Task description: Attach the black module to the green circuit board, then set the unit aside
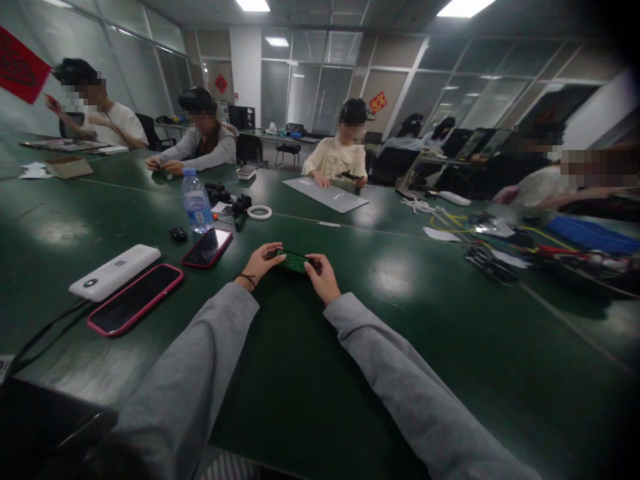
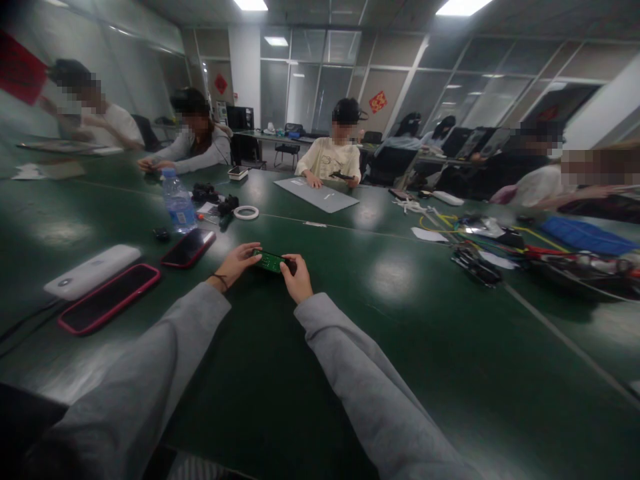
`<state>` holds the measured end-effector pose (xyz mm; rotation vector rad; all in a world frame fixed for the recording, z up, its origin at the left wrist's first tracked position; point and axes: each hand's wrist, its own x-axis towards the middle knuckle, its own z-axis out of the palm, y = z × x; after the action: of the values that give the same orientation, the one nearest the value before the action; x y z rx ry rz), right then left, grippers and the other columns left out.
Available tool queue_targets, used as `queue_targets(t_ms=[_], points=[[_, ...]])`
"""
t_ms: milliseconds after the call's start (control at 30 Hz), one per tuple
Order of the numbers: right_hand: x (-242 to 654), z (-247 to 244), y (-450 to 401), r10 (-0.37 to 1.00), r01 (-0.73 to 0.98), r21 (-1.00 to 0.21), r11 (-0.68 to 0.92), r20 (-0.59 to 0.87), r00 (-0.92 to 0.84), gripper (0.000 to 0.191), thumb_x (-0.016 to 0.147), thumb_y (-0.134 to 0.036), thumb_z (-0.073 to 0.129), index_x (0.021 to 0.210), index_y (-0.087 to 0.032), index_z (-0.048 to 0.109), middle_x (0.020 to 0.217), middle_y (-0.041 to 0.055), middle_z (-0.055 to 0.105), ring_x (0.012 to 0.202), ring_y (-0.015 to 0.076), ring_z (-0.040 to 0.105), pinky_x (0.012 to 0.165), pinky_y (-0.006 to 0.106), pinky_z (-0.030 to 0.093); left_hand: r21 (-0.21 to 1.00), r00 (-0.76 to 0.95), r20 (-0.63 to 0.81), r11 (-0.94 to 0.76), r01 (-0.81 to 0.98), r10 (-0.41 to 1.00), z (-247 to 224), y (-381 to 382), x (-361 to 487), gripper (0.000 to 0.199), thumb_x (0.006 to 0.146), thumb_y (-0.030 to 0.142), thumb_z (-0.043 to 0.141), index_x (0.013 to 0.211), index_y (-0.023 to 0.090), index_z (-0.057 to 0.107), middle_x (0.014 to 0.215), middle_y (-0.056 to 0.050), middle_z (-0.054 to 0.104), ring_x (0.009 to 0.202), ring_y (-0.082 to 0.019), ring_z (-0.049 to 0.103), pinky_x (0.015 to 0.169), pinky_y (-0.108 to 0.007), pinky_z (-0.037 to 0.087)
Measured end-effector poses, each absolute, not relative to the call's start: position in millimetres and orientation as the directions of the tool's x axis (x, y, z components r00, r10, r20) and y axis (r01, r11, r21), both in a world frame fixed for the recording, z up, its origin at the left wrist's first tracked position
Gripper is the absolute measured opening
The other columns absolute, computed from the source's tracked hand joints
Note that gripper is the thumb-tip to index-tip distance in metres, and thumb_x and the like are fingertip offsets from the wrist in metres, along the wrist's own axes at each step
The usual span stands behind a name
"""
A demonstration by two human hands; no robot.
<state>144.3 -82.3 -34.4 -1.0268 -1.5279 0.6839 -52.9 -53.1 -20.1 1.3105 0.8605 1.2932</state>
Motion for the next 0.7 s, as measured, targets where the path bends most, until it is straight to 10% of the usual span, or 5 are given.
queue_targets(t_ms=[700], points=[[142.2,-34.8,-81.9,0.912,0.345,-0.861,0.373,0.408,0.033,0.028,0.077,-0.041,0.055,0.094,-0.019,0.054,0.094,0.0051,0.053,0.088,0.0189,0.052,0.080,0.034,0.045,0.972,0.194,0.221,-0.200,-0.122,0.956,-20.8,-50.6,-52.1,0.054,0.066,0.031,0.070,0.116,0.015,0.057,0.116,-0.010,0.060,0.106,-0.021,0.055,0.098,-0.039,0.038]])
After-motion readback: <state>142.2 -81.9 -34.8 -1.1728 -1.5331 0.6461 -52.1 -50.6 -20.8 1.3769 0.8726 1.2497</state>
